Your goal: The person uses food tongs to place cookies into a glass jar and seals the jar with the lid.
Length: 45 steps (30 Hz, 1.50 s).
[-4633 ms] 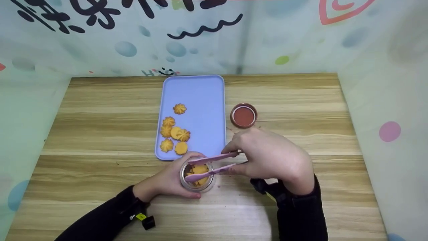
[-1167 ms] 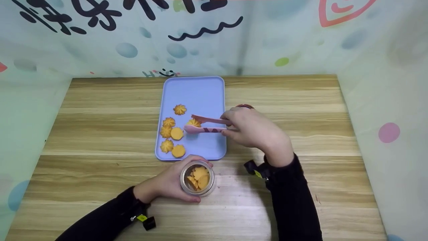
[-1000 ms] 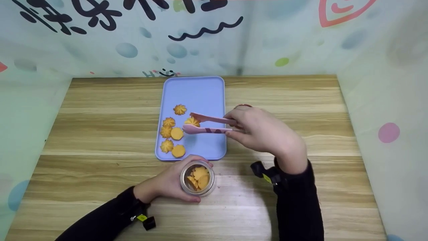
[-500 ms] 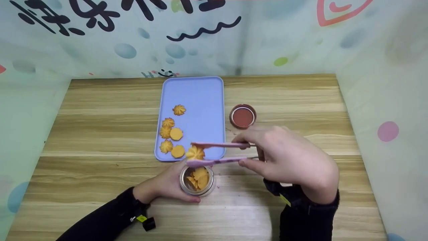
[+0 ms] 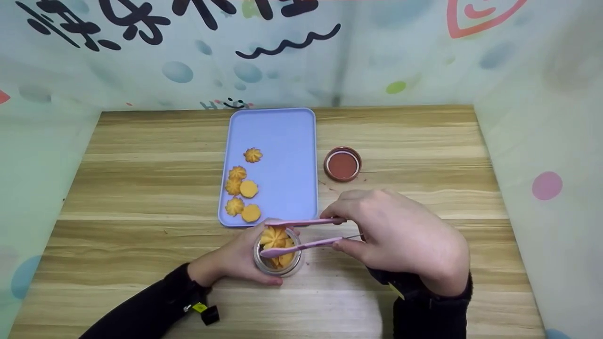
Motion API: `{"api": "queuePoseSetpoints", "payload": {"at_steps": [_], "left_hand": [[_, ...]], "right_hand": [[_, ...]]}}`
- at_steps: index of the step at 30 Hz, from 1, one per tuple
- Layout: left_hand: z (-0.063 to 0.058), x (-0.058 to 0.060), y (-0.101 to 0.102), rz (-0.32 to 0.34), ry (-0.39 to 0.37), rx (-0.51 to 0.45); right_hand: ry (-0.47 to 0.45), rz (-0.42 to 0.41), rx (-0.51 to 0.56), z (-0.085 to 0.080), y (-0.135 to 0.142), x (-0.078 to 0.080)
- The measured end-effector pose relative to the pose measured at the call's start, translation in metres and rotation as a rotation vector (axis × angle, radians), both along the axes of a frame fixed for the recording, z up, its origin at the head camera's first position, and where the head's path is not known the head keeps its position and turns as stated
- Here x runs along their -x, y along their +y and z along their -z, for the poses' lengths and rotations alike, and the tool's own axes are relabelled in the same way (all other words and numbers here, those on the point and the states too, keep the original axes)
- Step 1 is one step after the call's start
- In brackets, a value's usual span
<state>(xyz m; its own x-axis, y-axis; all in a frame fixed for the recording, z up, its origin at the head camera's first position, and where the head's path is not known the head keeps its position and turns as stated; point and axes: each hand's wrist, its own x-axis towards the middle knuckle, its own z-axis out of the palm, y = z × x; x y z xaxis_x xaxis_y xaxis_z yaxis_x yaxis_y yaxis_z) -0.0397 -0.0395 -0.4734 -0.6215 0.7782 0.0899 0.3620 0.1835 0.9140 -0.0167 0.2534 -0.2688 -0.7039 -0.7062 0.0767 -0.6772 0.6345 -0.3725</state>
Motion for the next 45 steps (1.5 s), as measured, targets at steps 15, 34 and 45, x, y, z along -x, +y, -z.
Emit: {"api": "queuePoseSetpoints", "payload": {"at_steps": [15,34,45], "left_hand": [[-0.013,-0.002,-0.001,-0.005,-0.029,-0.021],[0.010,0.002,0.001,-0.021,0.017,0.001],[0.002,0.001,0.001,-0.001,0.051,-0.013]], "right_hand": [[-0.121,-0.005,-0.097,0.006,-0.011,0.012],[-0.061,0.047,-0.036,0.006,-0.010,0.013],[0.071,-0.014,0.110,0.015,-0.016,0.030]]}}
